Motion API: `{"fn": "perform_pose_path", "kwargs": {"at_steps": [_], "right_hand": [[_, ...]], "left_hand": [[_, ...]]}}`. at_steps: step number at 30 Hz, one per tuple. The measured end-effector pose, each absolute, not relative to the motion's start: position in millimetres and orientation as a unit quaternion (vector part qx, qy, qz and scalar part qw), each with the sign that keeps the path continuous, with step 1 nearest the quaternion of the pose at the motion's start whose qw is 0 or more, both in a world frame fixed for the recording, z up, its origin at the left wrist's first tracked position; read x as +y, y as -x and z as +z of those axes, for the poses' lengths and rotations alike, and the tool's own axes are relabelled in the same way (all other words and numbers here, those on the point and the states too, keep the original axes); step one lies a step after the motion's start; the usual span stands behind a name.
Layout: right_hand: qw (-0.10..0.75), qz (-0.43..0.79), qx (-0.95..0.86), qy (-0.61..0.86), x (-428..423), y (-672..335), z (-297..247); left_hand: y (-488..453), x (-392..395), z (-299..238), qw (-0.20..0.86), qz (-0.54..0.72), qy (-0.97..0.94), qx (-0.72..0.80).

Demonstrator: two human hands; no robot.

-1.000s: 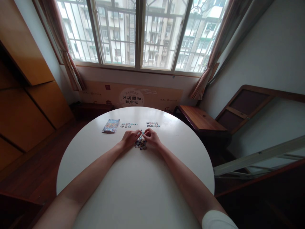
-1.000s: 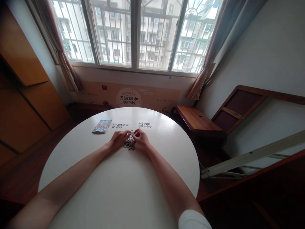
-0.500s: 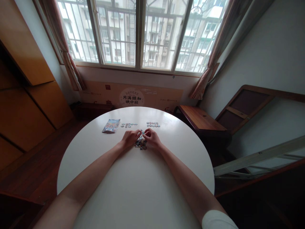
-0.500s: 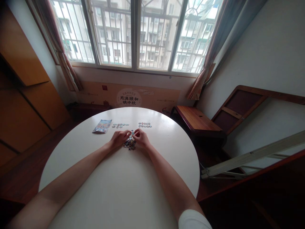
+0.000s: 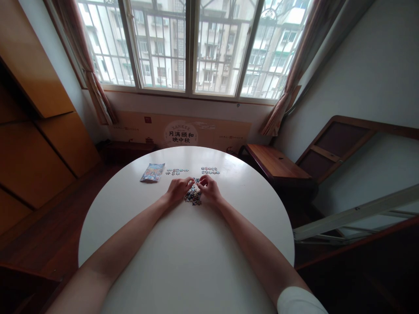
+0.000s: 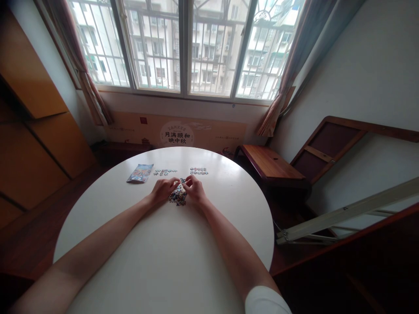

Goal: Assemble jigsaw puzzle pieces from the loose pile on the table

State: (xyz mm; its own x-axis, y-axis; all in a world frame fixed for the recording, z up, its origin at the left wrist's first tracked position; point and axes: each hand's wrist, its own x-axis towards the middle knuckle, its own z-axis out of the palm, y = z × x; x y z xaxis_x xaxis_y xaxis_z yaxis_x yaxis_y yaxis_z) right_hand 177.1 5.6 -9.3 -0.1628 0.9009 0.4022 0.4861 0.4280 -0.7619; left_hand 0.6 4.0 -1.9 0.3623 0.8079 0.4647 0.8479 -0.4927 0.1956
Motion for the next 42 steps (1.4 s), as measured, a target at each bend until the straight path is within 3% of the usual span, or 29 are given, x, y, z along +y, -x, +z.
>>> {"fn": "perform_pose_path", "kwargs": {"at_steps": [7,11,24,42], "right_hand": [[0.337,0.054,-0.692,0.635,5,-187,-5],[0.297,0.048,-0.682,0.667,6,-188,-4],[0.285,0.085,-0.668,0.683,5,-189,-2],[0.261,0.011,-0.764,0.590,0,-184,-5]], "left_hand": [[-2,3,-2,0.049,-0.259,0.822,-0.504],[-3,3,-2,0.049,-0.256,0.821,-0.508],[-4,3,-2,0.048,-0.250,0.820,-0.512],[-3,3,-3,0.054,-0.252,0.826,-0.501]]}}
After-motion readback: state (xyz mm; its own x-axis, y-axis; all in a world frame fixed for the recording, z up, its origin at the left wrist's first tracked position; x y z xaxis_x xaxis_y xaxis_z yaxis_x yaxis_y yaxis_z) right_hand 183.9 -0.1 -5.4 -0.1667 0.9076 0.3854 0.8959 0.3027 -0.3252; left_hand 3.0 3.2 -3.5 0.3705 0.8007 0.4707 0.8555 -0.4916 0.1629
